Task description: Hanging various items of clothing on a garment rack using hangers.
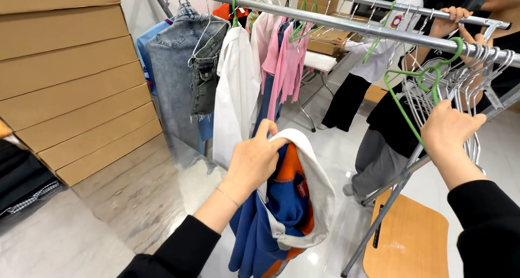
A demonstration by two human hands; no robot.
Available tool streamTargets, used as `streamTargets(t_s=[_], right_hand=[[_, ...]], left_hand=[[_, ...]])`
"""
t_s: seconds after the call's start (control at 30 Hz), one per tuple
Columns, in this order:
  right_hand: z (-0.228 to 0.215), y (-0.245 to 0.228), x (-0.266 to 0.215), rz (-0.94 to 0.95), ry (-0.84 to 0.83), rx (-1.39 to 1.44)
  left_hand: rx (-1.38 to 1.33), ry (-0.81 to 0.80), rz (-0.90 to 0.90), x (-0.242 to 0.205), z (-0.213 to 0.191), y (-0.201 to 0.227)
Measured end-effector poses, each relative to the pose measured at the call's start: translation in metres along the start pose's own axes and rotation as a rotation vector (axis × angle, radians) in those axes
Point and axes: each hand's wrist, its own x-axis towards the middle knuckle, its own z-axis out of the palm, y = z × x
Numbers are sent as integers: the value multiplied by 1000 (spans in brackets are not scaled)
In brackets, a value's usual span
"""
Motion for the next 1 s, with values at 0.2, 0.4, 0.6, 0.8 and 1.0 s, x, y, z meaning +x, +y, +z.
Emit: streamTargets(t_s=[0.2,0.4,0.6,0.8,1.0], right_hand=[[9,7,0,-103,-95,37],[-11,3,-2,-105,-36,133],[-26,0,-9,-103,69,516],[-50,-7,-85,-114,58,888],[-82,2,-253,-307,-353,1685]], left_hand=[[-39,56,-67,36,-5,-5],[-61,111,-102,51,-14,-12],[-104,59,-210,30,-33,-12],[-82,-8,-322,-4,-42,-19],[-30,-195,-309,-53,-21,-46]])
